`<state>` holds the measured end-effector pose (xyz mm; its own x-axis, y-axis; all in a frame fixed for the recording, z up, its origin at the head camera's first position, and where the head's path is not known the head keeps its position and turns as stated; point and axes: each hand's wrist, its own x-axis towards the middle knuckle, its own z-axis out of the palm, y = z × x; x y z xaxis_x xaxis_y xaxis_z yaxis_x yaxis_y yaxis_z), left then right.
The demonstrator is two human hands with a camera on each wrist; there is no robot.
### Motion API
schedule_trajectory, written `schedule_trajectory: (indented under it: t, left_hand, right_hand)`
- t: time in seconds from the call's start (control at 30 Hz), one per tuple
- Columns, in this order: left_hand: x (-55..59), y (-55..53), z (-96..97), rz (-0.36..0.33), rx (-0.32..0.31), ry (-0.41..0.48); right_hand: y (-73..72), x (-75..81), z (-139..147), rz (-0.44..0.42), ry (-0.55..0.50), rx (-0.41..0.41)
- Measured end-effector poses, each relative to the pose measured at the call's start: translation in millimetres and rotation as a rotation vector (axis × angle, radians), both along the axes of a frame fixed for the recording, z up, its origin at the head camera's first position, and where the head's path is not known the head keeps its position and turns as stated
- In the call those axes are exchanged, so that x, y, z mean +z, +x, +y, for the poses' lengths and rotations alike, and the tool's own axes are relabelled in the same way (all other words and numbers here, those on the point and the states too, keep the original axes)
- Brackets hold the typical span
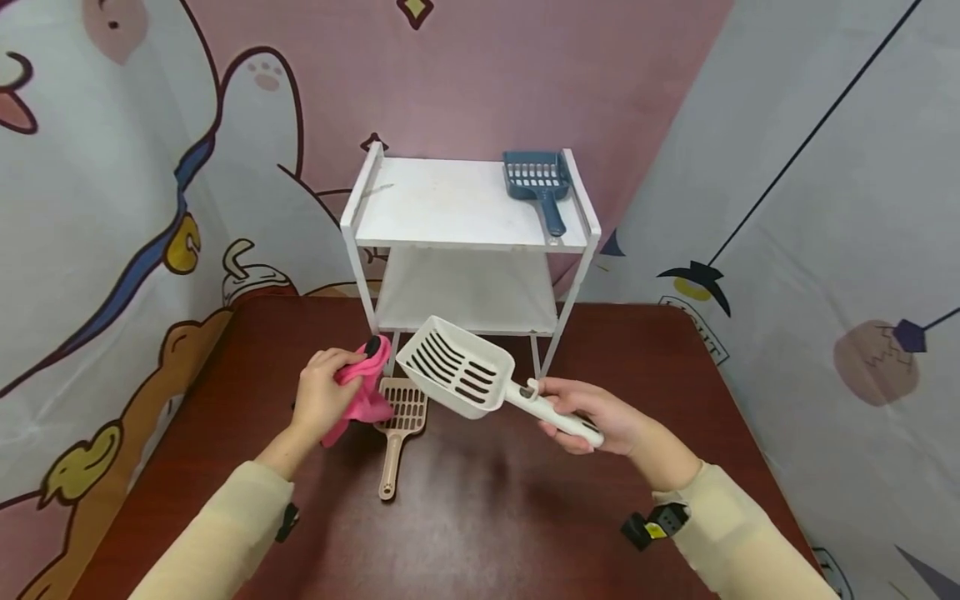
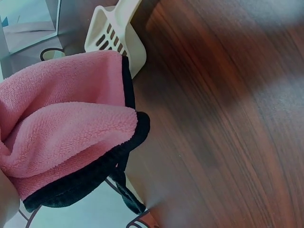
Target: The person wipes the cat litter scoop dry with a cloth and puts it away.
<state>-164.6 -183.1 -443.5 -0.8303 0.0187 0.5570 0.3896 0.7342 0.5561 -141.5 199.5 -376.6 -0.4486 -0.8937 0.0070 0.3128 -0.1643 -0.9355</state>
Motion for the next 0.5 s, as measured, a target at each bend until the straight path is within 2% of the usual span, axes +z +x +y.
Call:
schedule_trajectory:
  t: [0.23,0.5]
  left_hand:
    - [-0.2,2.3,-2.8,-0.002,0.000,-0.002]
    - [-0.3,3.4,-3.9,-0.020,0.012,-0.004]
  right_hand:
    - [-7.5,30.8,0,0.033,-0.002,-0.012]
    - [-21.0,54.4,1,0.099,-0.023,-0.027]
